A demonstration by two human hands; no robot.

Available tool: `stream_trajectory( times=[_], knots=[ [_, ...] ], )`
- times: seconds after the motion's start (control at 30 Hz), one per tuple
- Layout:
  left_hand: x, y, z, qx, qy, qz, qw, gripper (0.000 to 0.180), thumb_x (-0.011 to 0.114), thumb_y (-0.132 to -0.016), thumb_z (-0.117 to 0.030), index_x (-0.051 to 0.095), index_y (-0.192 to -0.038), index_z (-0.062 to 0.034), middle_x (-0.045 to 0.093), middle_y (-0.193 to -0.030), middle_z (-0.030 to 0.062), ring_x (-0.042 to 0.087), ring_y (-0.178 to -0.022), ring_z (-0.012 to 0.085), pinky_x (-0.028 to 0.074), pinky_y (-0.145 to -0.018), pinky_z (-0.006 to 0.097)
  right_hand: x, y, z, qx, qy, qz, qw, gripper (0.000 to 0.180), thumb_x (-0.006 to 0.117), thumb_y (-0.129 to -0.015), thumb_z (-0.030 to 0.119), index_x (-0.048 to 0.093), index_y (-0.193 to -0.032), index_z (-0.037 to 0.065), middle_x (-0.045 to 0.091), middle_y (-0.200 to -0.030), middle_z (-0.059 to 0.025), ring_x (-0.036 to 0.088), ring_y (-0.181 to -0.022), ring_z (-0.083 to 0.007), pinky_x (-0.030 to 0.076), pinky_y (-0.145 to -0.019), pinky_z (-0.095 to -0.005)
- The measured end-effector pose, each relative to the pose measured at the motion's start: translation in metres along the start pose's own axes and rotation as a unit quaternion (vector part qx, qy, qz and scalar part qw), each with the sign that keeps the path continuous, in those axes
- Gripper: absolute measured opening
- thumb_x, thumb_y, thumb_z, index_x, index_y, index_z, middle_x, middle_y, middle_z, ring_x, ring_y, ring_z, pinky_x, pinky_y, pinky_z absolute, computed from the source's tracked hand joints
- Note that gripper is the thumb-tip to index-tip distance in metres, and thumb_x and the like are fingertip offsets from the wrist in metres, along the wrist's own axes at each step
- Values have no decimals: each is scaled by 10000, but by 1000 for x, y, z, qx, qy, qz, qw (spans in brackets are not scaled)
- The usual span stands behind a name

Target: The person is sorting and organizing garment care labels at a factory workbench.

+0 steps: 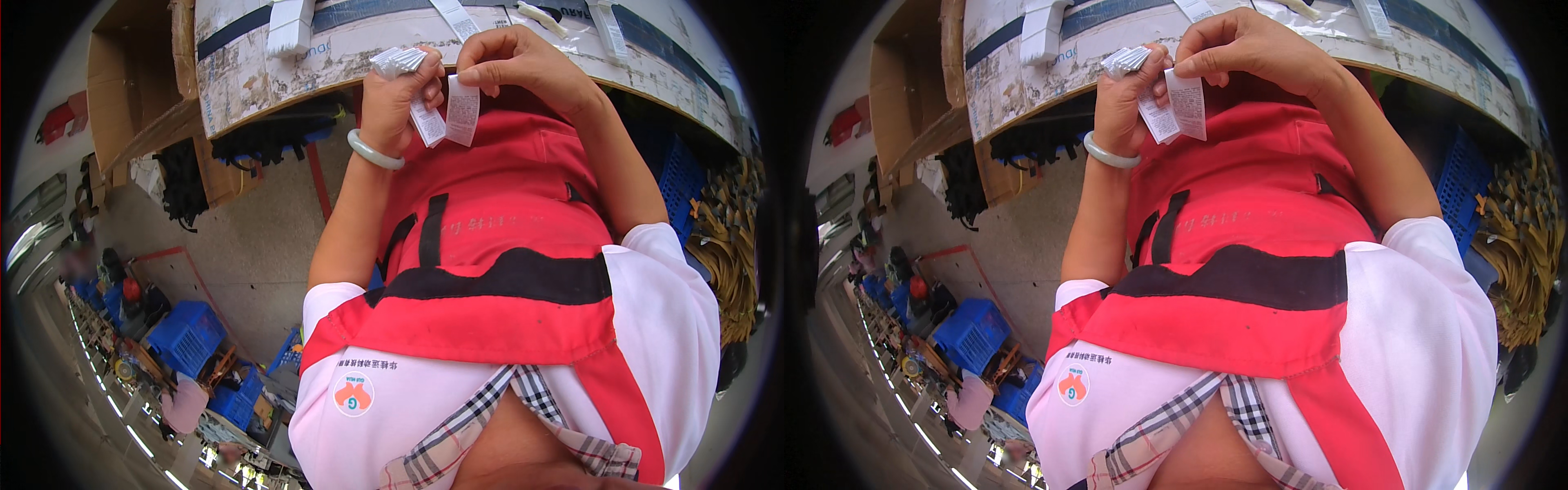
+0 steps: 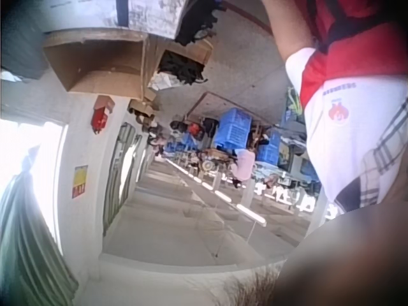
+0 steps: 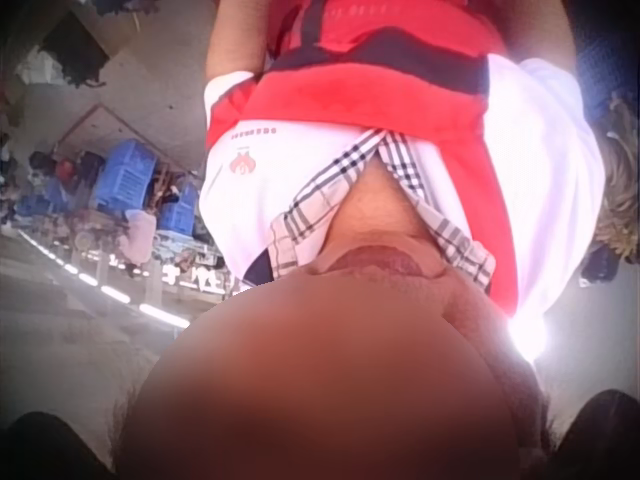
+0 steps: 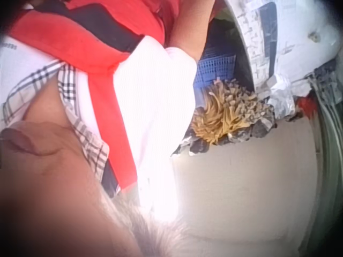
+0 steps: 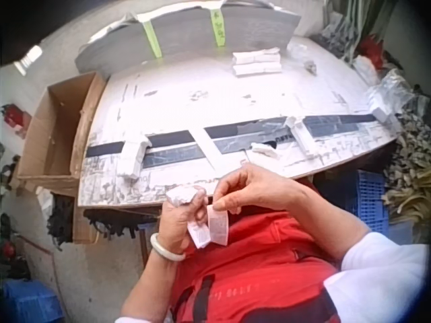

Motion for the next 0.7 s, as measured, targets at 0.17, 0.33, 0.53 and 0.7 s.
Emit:
stream_trajectory(
  times=[0.17,0.33,0.53,0.7],
  knots=[
    [19,3,23,-109,151,62,981,325,749,-850,-272,625,-1002,-12,642,-797,58,591,-625,112,498,-545,246,3,-11,12,-129,9,-115,985,113,683,-902,154,686,-895,41,617,-849,18,550,-734,-53,438,-670,-193],
    [6,5,31,-123,61,48,989,174,719,-861,-96,628,-987,-16,631,-778,52,626,-665,145,533,-578,276,-8,-18,7,-143,136,-145,970,150,673,-912,182,701,-971,47,634,-865,-11,573,-798,-83,454,-732,-222],
    [2,-2,28,-95,16,42,995,166,679,-892,-103,611,-1016,-15,618,-817,51,600,-692,156,506,-621,278,-67,-31,26,-212,416,-328,821,166,748,-807,141,738,-962,81,615,-915,-102,611,-824,-241,498,-710,-329],
    [2,-3,27,-82,-17,47,995,153,709,-860,-78,636,-974,-9,628,-791,48,604,-688,137,483,-599,266,-68,-33,18,-269,390,-325,818,113,743,-794,110,711,-887,54,609,-913,-106,616,-797,-270,500,-712,-348]
  ],
)
Point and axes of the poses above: each hand's wrist, its own y-axis away from the middle knuckle, its own x-axis out of the palm, z = x × y, the point moved 9 cm from there along -y, towards the middle knuckle
